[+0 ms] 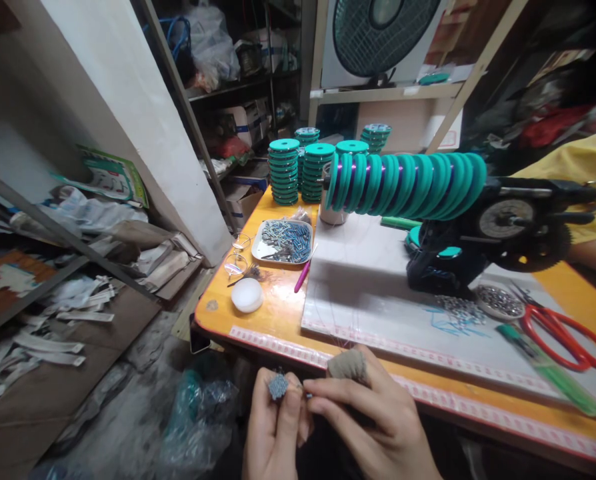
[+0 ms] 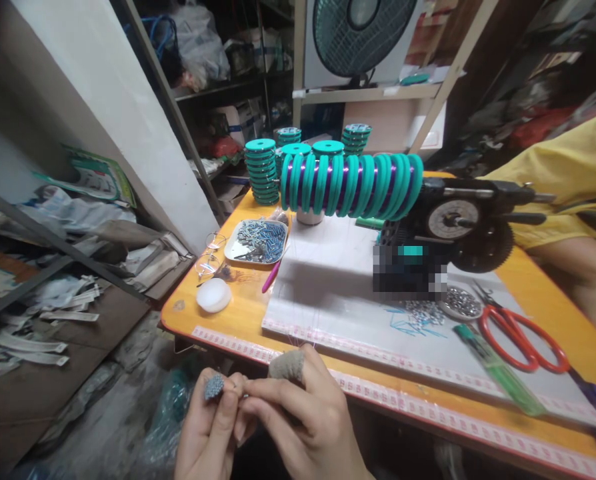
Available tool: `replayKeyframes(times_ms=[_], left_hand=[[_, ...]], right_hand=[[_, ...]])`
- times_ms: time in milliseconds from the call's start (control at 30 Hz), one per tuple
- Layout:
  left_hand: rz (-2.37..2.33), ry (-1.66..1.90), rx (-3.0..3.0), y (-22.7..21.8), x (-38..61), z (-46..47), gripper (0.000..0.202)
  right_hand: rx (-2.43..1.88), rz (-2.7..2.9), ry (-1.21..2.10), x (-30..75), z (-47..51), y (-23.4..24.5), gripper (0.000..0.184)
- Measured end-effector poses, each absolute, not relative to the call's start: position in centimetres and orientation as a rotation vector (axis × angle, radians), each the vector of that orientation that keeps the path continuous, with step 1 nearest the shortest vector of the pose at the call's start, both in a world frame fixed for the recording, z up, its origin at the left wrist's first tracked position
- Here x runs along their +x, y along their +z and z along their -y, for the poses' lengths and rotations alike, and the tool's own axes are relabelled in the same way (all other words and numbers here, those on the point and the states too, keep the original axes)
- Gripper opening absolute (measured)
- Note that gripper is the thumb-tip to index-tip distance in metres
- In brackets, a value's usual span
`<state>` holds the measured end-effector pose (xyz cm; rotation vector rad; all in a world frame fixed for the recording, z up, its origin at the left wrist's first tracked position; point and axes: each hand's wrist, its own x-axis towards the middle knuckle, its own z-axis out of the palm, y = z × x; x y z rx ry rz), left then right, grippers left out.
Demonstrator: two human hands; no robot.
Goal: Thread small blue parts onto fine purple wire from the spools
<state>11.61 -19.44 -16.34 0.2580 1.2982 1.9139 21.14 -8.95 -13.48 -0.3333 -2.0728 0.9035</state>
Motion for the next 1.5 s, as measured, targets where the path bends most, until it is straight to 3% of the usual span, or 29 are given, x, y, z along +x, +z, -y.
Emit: replayKeyframes(times_ms=[167,400,567,800,1100,1500], left_hand=[[-1.269,1.932,0.221,-16.4,11.9,19.1,0.037],[-1.244,2.240,0.395,-15.5,8.8,18.8,0.034],[-1.305,1.956,0.412,-15.0,8.0,19.2,0.028],[-1.057,1.700,0.274,-15.3,9.7,19.9,0.044],[-1.266,1.859,0.642,-17.0,9.8,20.4,0.034],[-1.279,1.853,0.617,-16.8,9.9,20.2,0.033]], right_hand=[[-0.354,2.114,0.893,20.8,9.1,-12.9,0.017],[-0.452,2.092,0.770,21.2,8.9,-12.6,0.014],[-0.399,2.119,0.840,21.4,8.7,-12.2,0.014],[-0.362,2.147,0.822,20.9,8.6,-12.1,0.013],[-0.335,2.177,0.752,20.7,8.5,-12.0,0.014],[-0.320,2.226,0.770,20.9,8.5,-11.9,0.016]])
